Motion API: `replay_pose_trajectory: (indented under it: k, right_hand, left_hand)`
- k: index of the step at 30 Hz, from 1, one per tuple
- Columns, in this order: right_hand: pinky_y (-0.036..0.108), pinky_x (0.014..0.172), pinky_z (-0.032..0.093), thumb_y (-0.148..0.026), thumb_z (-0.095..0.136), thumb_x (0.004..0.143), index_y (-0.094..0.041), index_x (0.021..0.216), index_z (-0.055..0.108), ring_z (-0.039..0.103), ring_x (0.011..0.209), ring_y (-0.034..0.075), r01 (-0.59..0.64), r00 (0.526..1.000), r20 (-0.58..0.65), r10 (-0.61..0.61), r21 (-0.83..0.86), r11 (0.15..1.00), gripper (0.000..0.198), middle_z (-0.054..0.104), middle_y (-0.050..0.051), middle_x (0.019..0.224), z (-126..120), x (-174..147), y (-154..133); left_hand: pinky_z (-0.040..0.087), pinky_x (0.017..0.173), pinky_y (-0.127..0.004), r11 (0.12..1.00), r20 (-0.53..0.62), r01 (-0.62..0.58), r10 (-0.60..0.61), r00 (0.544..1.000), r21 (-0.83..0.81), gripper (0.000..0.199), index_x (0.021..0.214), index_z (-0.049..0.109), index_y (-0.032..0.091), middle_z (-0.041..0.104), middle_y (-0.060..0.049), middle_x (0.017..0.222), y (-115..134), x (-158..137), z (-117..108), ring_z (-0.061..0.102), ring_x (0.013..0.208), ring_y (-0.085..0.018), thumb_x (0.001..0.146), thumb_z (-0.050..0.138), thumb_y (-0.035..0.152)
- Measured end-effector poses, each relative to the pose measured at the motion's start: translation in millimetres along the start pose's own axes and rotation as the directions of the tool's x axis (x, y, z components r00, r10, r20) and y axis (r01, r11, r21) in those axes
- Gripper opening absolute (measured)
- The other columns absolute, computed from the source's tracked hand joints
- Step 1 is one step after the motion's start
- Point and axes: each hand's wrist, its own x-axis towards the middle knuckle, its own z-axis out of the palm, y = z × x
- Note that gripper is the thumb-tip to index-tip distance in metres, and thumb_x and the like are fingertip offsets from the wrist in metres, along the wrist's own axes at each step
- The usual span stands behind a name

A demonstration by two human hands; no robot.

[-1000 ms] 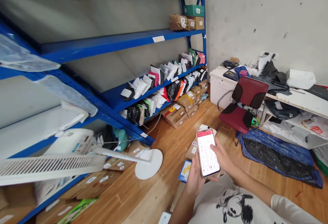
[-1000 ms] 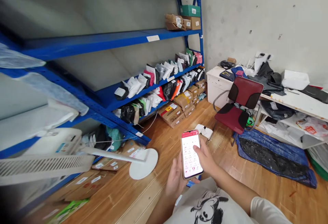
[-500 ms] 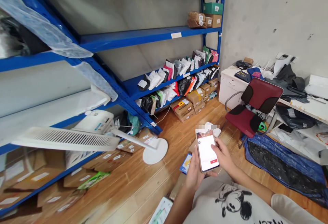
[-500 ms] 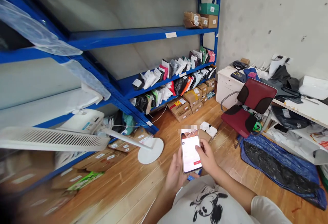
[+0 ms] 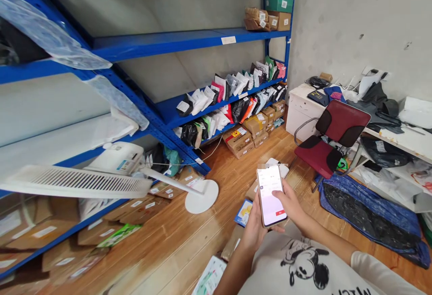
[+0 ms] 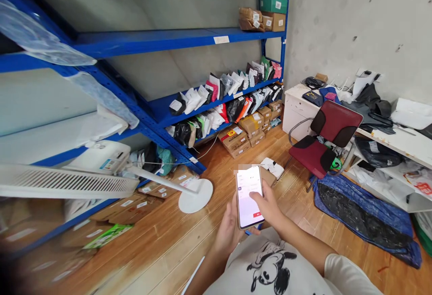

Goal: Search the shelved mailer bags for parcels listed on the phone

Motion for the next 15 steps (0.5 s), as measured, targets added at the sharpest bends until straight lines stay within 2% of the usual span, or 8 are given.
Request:
replay_pose_trajectory:
  k: [5,10,15]
  right_hand:
    - [0.033,0.072,0.051,-0.028,0.057,0.067,-0.025,0.093,0.067,0.064,0.082,0.023,-0.004,0.987,0.16,-0.004,0.046,0.999,0.028,0.072,0.0,0.086,-9,-6,-1]
    - [0.033,0.076,0.05,-0.028,0.052,0.066,-0.023,0.089,0.068,0.064,0.081,0.022,-0.002,0.98,0.197,-0.006,0.038,0.999,0.029,0.072,0.0,0.086,-12,-7,-2]
    - [0.03,0.067,0.048,-0.027,0.052,0.066,-0.023,0.094,0.068,0.061,0.073,0.021,-0.02,0.976,0.217,0.012,0.031,0.999,0.033,0.071,-0.001,0.081,-13,-6,-3]
  left_hand:
    - [0.064,0.083,-0.046,1.0,-0.02,-0.01,0.01,1.0,-0.005,0.077,0.159,0.014,0.043,0.055,-0.006,0.149,3,-1,3,0.063,0.117,-0.031,0.094,0.053,0.056]
    - [0.065,0.075,-0.04,0.999,-0.061,-0.035,0.037,0.997,0.037,0.076,0.159,0.016,0.044,0.057,-0.006,0.147,5,-2,4,0.064,0.112,-0.03,0.094,0.054,0.053]
    - [0.064,0.074,-0.038,0.999,-0.048,-0.024,0.026,0.999,0.035,0.072,0.159,0.017,0.044,0.058,-0.006,0.145,6,-3,6,0.066,0.109,-0.027,0.096,0.052,0.05]
